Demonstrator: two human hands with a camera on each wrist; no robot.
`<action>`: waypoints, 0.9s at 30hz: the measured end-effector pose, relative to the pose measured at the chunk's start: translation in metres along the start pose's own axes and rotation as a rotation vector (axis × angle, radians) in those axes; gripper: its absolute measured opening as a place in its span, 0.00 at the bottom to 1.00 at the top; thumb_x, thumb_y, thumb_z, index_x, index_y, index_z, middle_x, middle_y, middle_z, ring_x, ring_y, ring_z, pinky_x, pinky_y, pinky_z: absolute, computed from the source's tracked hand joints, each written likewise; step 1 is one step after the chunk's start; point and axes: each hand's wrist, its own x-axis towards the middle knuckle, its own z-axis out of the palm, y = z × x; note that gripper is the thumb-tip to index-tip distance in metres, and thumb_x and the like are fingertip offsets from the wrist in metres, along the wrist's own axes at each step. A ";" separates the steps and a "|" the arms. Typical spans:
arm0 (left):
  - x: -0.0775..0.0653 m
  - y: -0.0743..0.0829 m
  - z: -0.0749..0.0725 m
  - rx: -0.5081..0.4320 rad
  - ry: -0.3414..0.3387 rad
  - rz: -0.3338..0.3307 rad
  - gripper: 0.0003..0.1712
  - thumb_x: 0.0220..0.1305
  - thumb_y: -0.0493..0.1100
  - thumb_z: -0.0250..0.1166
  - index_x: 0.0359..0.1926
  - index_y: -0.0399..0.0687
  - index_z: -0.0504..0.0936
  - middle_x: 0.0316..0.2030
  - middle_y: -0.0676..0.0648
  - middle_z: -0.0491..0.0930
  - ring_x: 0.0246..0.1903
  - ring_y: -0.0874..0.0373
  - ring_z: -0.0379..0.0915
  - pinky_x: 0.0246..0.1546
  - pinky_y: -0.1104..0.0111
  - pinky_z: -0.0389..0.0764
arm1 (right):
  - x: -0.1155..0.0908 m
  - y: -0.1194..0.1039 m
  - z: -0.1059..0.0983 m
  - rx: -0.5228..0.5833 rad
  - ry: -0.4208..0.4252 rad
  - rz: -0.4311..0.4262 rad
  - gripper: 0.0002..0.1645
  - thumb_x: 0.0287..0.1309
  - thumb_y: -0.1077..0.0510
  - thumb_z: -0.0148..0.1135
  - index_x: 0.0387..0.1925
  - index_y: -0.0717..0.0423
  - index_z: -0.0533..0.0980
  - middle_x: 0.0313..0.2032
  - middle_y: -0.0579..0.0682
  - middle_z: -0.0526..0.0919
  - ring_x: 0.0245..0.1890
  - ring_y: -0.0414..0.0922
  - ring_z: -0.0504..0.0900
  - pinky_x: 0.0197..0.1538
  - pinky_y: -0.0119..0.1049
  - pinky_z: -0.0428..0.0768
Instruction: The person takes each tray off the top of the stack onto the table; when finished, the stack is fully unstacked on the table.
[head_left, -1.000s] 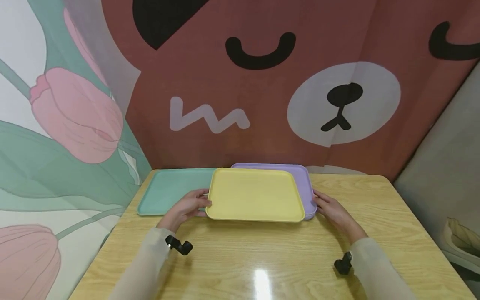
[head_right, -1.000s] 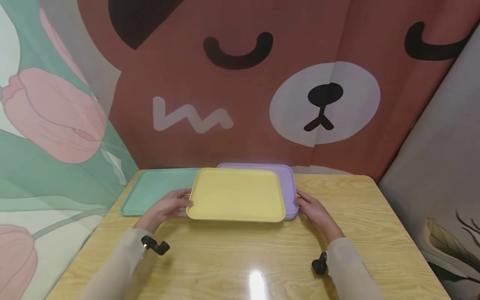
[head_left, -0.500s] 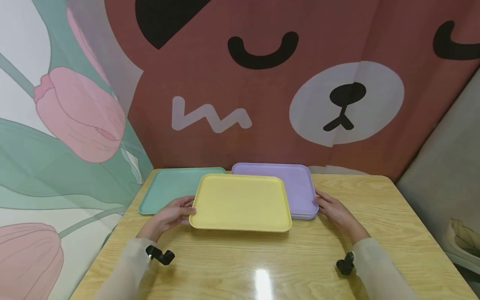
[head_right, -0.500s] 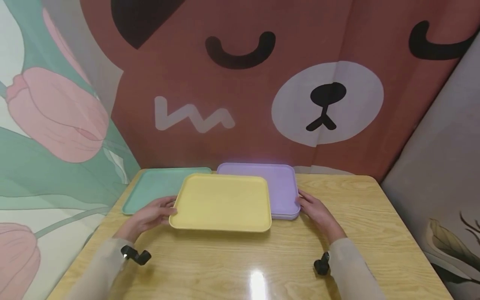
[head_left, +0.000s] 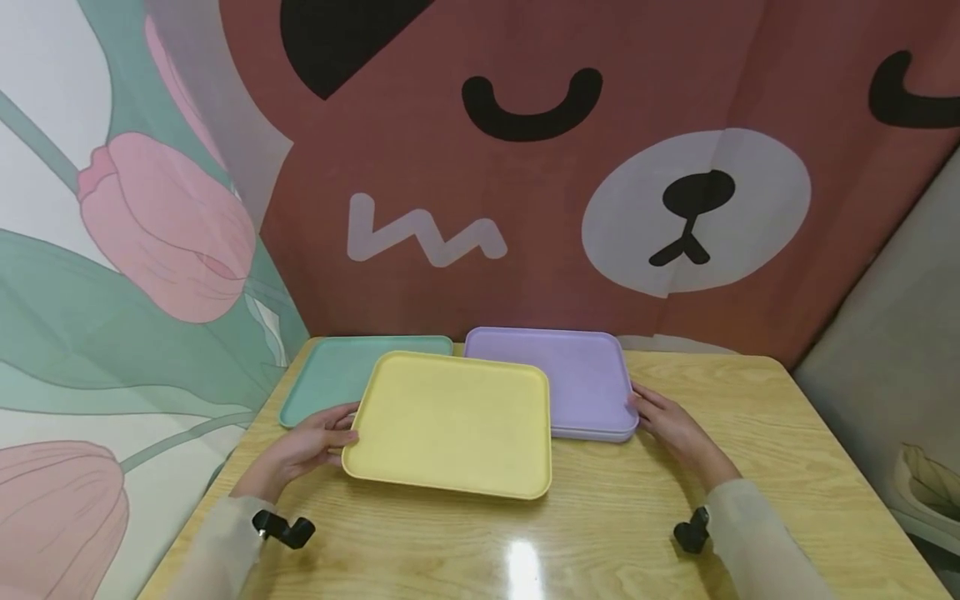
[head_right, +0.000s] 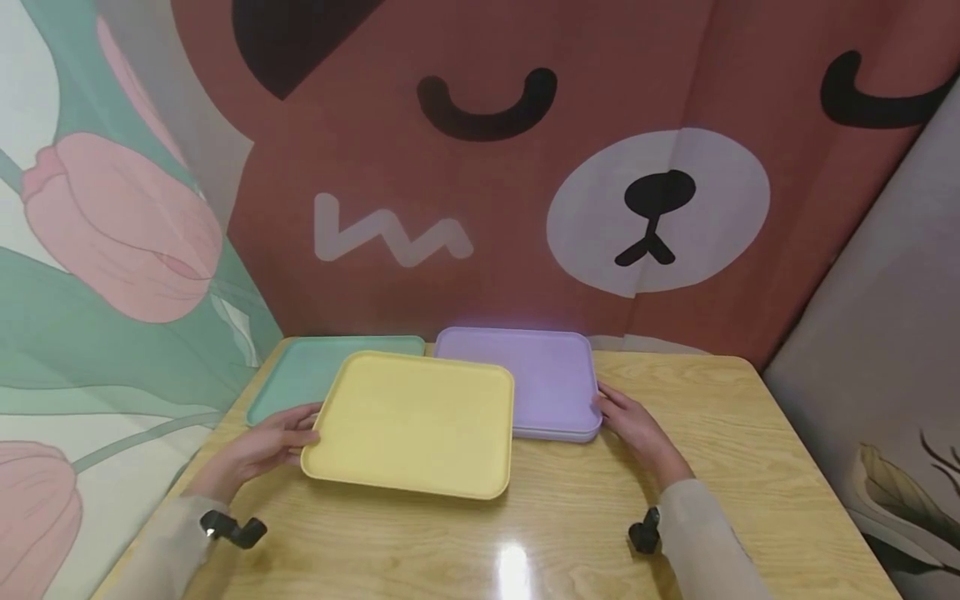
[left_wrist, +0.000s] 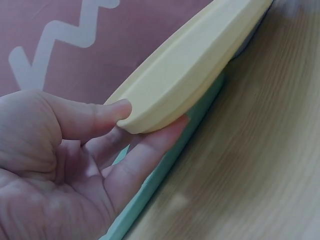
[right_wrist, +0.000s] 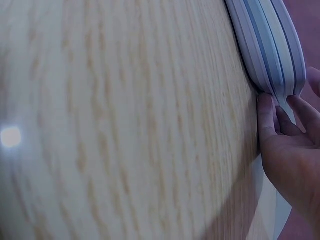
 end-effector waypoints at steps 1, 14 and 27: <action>-0.004 0.000 -0.002 0.007 -0.003 0.001 0.43 0.76 0.35 0.55 0.79 0.33 0.40 0.71 0.36 0.66 0.50 0.52 0.82 0.46 0.55 0.86 | 0.000 0.000 0.000 0.001 0.000 0.003 0.42 0.79 0.41 0.43 0.81 0.54 0.42 0.79 0.63 0.42 0.76 0.62 0.54 0.77 0.55 0.53; -0.056 -0.013 -0.035 -0.006 -0.080 0.016 0.44 0.77 0.36 0.53 0.79 0.32 0.34 0.61 0.62 0.75 0.53 0.49 0.81 0.47 0.51 0.86 | 0.002 0.007 -0.001 0.015 -0.008 0.011 0.45 0.78 0.39 0.45 0.81 0.54 0.41 0.80 0.61 0.40 0.77 0.60 0.51 0.76 0.54 0.55; -0.103 -0.022 -0.064 -0.067 -0.172 0.040 0.33 0.79 0.32 0.45 0.76 0.66 0.62 0.62 0.64 0.76 0.54 0.51 0.81 0.48 0.55 0.86 | 0.000 0.006 0.000 -0.012 0.001 0.032 0.45 0.77 0.39 0.45 0.81 0.53 0.42 0.80 0.60 0.40 0.78 0.59 0.50 0.76 0.54 0.55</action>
